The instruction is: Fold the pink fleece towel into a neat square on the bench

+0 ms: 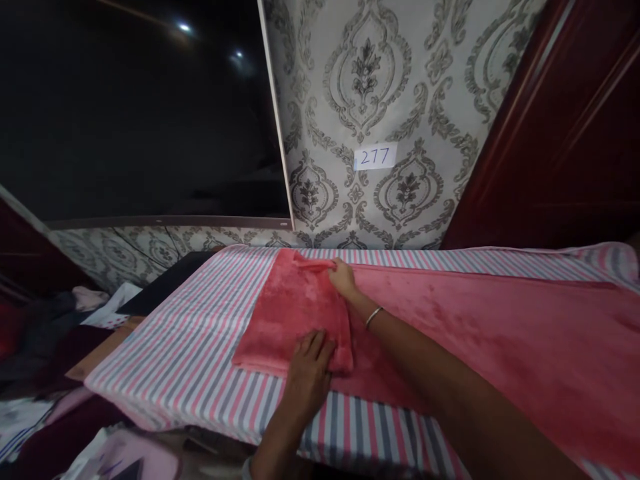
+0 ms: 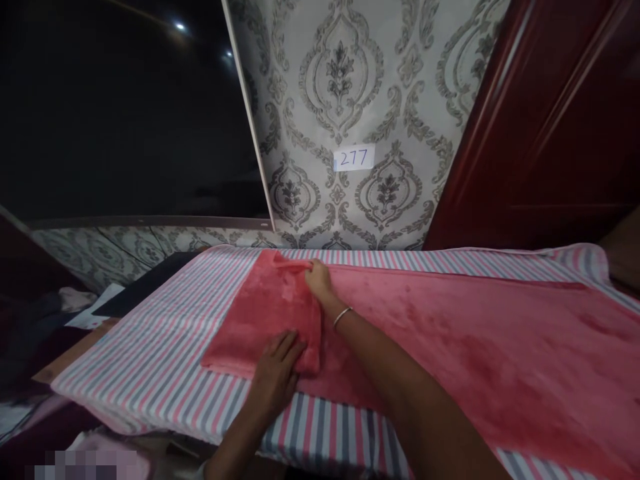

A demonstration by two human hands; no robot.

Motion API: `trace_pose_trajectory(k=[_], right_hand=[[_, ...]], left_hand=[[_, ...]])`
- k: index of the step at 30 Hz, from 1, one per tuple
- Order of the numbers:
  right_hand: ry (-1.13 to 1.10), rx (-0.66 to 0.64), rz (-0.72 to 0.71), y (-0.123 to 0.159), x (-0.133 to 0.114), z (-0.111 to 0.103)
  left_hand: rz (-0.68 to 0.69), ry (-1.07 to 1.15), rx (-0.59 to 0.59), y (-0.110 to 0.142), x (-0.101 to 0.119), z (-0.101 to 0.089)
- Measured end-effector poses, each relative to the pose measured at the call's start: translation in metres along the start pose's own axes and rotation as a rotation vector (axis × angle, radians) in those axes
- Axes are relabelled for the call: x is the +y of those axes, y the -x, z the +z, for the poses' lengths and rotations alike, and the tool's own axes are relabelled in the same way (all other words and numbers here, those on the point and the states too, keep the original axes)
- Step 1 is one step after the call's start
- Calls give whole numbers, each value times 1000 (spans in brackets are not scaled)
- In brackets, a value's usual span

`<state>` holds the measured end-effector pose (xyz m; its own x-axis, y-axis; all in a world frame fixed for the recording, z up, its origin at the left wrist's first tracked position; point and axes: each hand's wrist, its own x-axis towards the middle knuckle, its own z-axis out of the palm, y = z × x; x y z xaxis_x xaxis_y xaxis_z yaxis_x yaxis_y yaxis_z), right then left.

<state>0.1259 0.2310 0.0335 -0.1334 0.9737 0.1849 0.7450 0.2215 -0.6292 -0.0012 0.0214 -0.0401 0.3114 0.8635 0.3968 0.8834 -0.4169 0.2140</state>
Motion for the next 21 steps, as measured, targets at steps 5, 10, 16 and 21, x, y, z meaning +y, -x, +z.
trace_pose_trajectory(k=[5, 10, 16, 21], right_hand=[[-61, 26, 204, -12, 38, -13], [-70, 25, 226, -19, 36, -15], [-49, 5, 231, -37, 18, -12], [-54, -5, 249, -55, 12, -9]], left_hand=[[19, 5, 48, 1, 1, 2], [50, 9, 74, 2, -1, 4], [73, -19, 124, 3, 1, 2], [134, -81, 267, 3, 11, -6]])
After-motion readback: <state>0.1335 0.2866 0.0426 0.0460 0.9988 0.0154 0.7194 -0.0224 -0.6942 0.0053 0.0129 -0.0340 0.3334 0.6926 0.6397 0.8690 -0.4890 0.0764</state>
